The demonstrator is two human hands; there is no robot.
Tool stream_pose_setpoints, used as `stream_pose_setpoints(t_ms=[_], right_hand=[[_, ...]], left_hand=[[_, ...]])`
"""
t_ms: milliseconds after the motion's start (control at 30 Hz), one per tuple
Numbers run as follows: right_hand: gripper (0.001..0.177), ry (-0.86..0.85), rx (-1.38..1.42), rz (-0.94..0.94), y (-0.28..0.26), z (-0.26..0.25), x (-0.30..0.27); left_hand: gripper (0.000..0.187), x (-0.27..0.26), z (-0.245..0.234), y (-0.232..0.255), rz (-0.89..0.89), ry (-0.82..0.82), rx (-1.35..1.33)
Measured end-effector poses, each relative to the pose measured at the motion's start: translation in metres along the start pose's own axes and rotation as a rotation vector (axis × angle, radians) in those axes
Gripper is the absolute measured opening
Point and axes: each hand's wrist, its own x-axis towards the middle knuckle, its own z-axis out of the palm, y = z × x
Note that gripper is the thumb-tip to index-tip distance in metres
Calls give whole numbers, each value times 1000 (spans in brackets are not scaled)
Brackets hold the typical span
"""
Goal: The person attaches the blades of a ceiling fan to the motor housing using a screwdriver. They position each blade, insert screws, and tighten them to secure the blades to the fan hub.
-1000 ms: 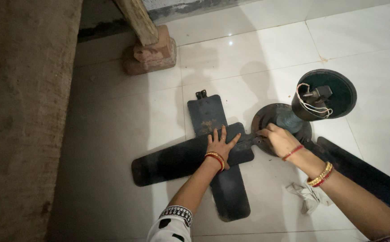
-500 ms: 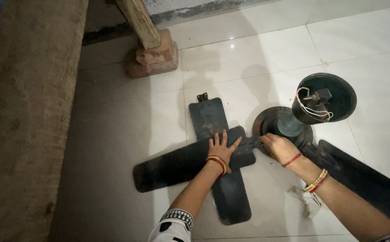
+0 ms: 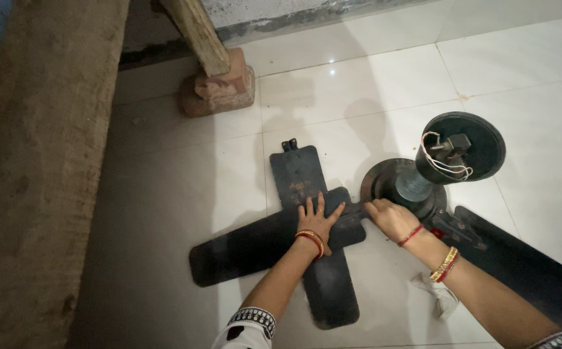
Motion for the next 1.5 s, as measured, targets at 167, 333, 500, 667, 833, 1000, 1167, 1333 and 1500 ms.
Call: stream_pose_setpoints(t_ms=[167, 333, 500, 667, 833, 1000, 1167, 1333, 1500], right_hand=[[14, -99, -90, 29, 4, 13, 2], [14, -159, -199, 10, 1, 16, 6], [19, -388, -571, -219, -10, 14, 16], [16, -418, -579, -146, -16, 15, 20], [16, -212, -466, 43, -16, 24, 10], [15, -141, -302, 115, -11, 36, -1], [18, 18, -159, 103, -9, 39, -5], [12, -36, -86, 150, -5, 38, -3], [9, -49, -128, 162, -5, 35, -4]], left_hand=[[154, 1, 4, 0, 6, 5, 13], [154, 3, 3, -2, 6, 9, -3], [155, 4, 0, 0, -4, -50, 7], [153, 5, -1, 0, -18, -46, 14], [153, 5, 3, -1, -14, -13, 7], [155, 7, 7, -1, -15, -14, 1], [154, 4, 6, 1, -18, -27, -14], [154, 2, 8, 2, -21, 5, 1], [156, 5, 6, 4, -33, -55, -1]])
